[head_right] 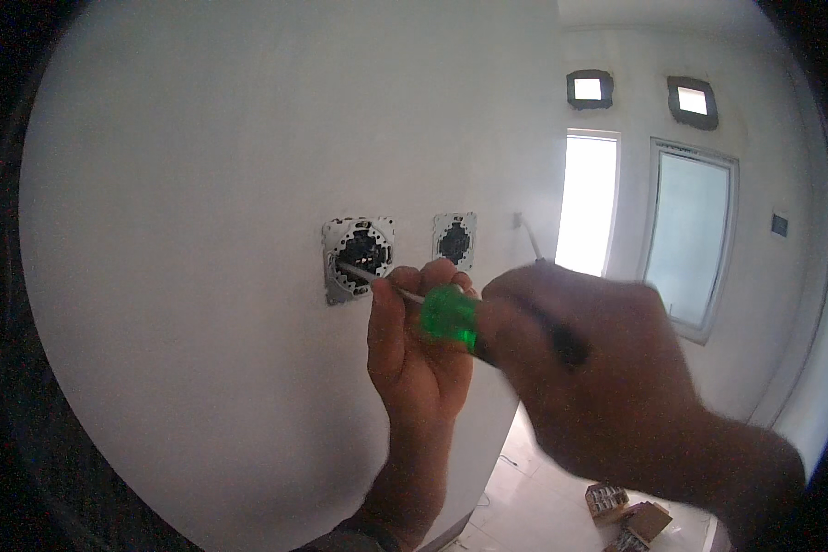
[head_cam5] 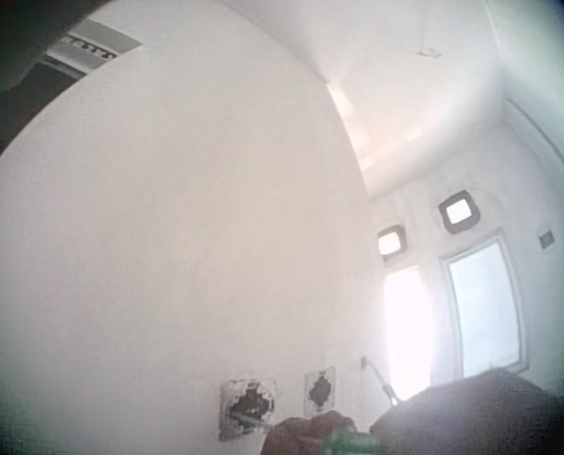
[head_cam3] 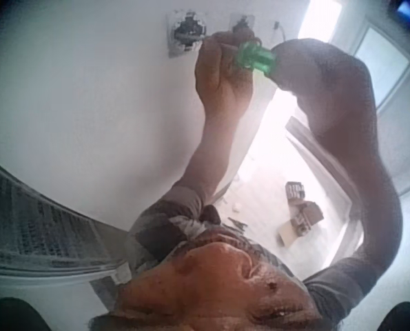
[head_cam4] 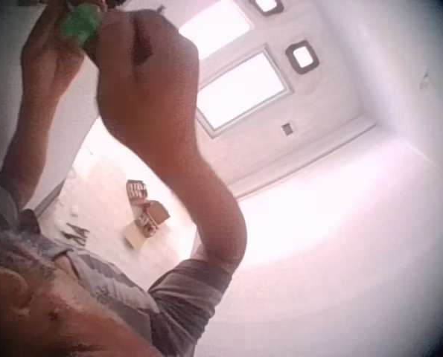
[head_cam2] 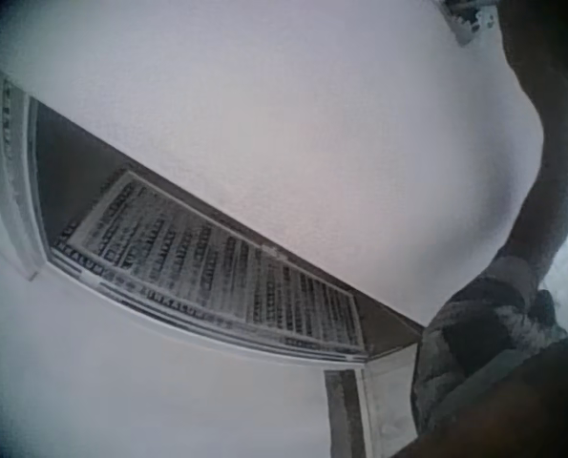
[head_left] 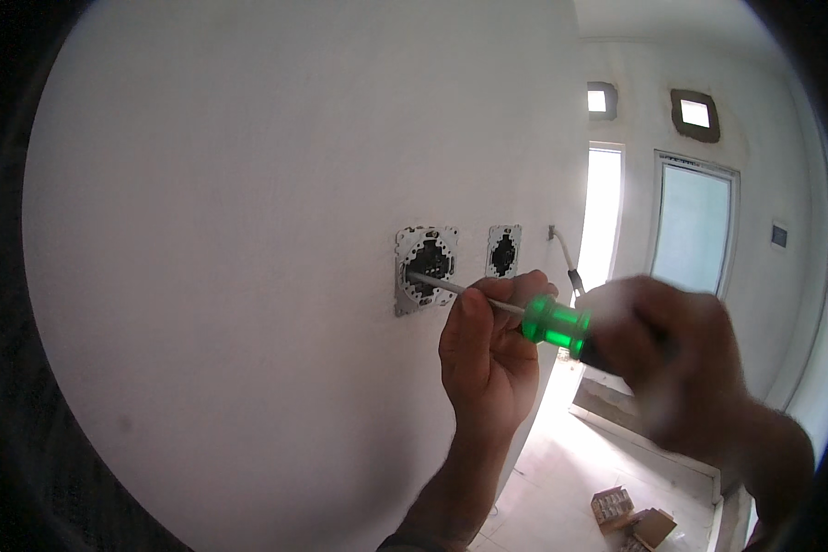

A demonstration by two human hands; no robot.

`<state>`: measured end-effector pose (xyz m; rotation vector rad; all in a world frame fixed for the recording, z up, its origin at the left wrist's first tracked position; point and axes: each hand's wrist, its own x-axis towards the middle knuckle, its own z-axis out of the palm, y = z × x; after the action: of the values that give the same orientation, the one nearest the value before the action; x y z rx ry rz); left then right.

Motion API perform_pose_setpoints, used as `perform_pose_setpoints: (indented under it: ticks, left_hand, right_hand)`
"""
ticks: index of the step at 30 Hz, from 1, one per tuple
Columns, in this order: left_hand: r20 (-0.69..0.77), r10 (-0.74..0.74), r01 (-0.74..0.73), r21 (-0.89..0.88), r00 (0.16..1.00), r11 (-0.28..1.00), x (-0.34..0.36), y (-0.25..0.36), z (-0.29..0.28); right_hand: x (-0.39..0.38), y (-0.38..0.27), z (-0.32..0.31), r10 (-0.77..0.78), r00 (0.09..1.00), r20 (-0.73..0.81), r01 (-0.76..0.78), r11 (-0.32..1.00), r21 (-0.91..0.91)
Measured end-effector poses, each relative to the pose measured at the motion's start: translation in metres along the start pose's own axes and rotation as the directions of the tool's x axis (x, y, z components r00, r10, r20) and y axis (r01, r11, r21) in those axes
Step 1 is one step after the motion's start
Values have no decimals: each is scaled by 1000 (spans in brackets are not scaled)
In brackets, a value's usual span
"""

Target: The person installs two electrical outlets into wall boxes. They use a screwdriver to secure the boxes to the wall, then attach the outlet faceplates. Tools and materials are visible on the floor.

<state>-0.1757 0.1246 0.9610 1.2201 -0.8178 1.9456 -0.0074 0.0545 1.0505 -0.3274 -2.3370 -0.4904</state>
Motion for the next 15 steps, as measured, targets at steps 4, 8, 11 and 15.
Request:
perform_pose_setpoints:
  ticks: [4,8,11,15]
  left_hand:
    - [-38,48,-46,65,998,997,3,1,-2]
    - [-113,14,-13,7,993,1000,0,5,6]
    - [-97,14,-16,-23,995,1000,1,5,3]
    - [-48,35,-37,-42,998,998,6,3,-8]
  right_hand:
    - [6,-7,-5,-3,1000,-19,2,1000,-1]
    - [1,-13,-12,-239,967,85,254,915,-313]
    - [4,-11,4,125,992,-24,-116,963,243]
    - [23,-24,-25,409,892,194,-449,853,266]
